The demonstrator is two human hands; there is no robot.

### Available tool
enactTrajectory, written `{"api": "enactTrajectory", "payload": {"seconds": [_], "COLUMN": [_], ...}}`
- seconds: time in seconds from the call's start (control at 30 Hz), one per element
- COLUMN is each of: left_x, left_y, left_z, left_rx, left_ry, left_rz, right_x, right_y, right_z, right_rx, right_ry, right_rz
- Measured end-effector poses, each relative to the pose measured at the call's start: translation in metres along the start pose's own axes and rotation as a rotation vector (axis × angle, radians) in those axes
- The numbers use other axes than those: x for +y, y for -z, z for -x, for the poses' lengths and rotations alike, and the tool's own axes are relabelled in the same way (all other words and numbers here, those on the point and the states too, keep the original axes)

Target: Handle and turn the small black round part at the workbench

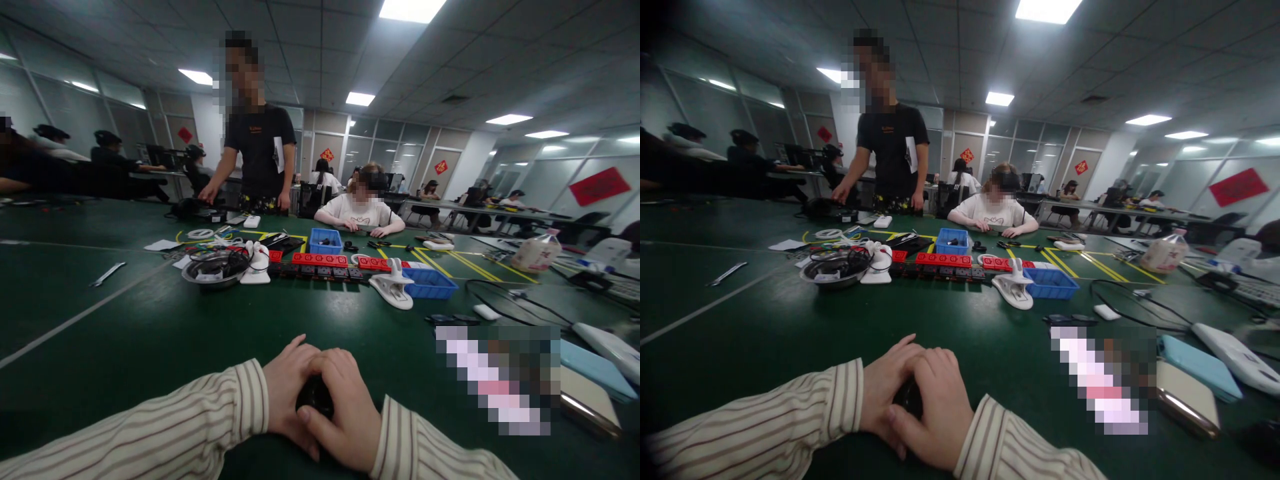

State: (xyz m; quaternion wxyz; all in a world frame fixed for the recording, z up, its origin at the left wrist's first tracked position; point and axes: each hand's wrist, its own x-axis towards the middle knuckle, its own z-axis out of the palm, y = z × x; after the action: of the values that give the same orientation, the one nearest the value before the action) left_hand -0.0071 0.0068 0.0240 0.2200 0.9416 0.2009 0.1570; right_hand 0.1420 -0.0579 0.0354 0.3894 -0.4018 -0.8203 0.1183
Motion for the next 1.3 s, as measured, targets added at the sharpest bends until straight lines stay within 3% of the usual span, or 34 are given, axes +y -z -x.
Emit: {"api": "enactTrajectory", "payload": {"seconds": [0.3, 0.6, 0.67, 0.8, 1.0, 1.13, 1.3], "left_x": [0.003, -0.001, -0.002, -0.007, -0.020, -0.026, -0.034], "left_y": [-0.001, -0.002, -0.002, -0.003, -0.004, -0.009, -0.015], "left_z": [0.000, -0.001, -0.002, -0.004, -0.001, 0.002, 0.003], "left_rx": [0.004, -0.028, -0.020, 0.087, 0.164, 0.252, 0.340], "left_ry": [0.011, 0.047, 0.070, 0.168, 0.220, 0.191, 0.228], "left_rz": [-0.042, -0.033, -0.051, -0.113, -0.140, -0.088, -0.025], "right_x": [0.003, 0.002, 0.006, 0.023, 0.067, 0.080, 0.074], "right_y": [-0.004, -0.003, 0.000, 0.007, -0.001, 0.000, 0.017], "right_z": [0.000, -0.001, 0.000, -0.003, -0.008, -0.004, 0.009], "right_rx": [0.003, -0.151, -0.109, 0.098, 0.341, 0.357, 0.318], "right_ry": [-0.081, -0.181, -0.128, -0.020, -0.294, -0.337, -0.354], "right_rz": [0.068, 0.219, 0.112, -0.127, -0.094, -0.037, 0.073]}}
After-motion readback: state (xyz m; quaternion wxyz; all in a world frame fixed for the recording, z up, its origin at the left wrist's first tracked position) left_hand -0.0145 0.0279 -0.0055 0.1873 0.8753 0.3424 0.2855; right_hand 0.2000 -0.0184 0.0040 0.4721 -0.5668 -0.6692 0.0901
